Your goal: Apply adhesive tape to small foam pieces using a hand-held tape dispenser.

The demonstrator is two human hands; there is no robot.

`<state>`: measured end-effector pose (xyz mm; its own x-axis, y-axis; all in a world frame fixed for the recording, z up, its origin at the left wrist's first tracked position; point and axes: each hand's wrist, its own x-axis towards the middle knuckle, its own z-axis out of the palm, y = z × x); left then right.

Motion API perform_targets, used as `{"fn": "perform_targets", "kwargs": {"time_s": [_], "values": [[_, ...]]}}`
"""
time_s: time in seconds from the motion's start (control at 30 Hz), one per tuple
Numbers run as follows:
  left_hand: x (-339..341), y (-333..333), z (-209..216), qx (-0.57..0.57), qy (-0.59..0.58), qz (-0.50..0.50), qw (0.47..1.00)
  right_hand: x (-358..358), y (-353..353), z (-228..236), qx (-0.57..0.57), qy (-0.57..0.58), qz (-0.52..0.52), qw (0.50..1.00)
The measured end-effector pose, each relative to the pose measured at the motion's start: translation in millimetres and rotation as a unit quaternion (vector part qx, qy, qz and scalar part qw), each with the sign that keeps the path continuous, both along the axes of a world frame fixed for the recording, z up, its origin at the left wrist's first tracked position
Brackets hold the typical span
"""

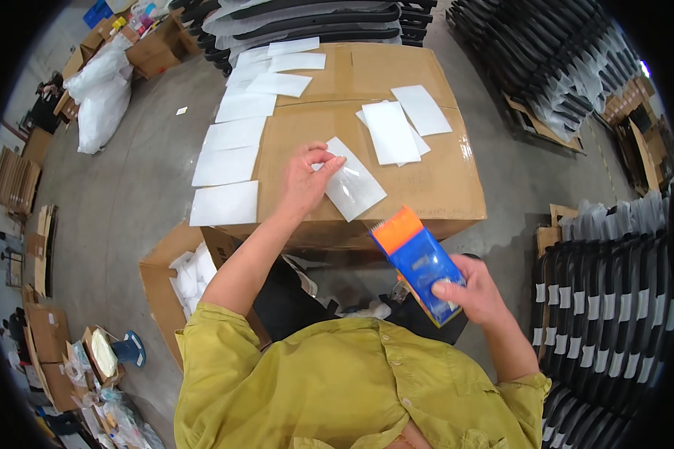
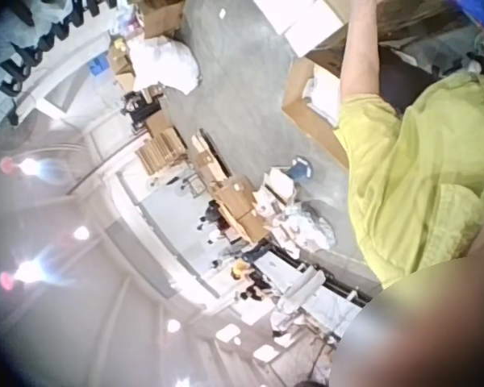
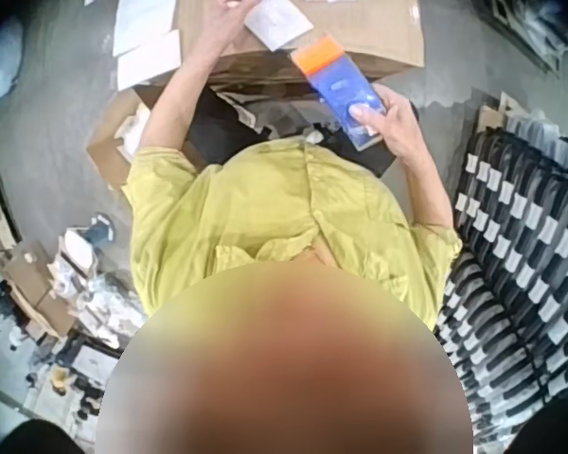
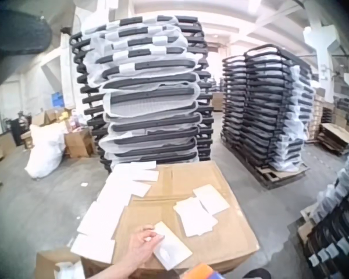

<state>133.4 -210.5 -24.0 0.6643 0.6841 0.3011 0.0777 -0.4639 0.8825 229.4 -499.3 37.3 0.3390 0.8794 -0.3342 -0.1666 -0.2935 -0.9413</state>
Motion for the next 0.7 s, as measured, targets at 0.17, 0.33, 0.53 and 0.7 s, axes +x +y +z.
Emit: {"fn": "perform_targets", "kwargs": {"time_s": [0.17,0.33,0.53,0.7], "values": [[13,17,-12,0.099,0.007,0.085,0.991,11,38,14,-0.015,-0.012,0.019,1.0],[15,13,-21,0.23,0.144,0.158,0.95,17,57,8,-0.017,0.012,0.03,0.999],[-24,-13,1,0.21,0.013,0.156,0.965,21,49,-18,-0.027,0.052,0.041,0.997],[-73,-75,-28,-0.492,0.043,-0.01,0.87,8,33,-15,-0.05,0.026,0.032,0.998]]}}
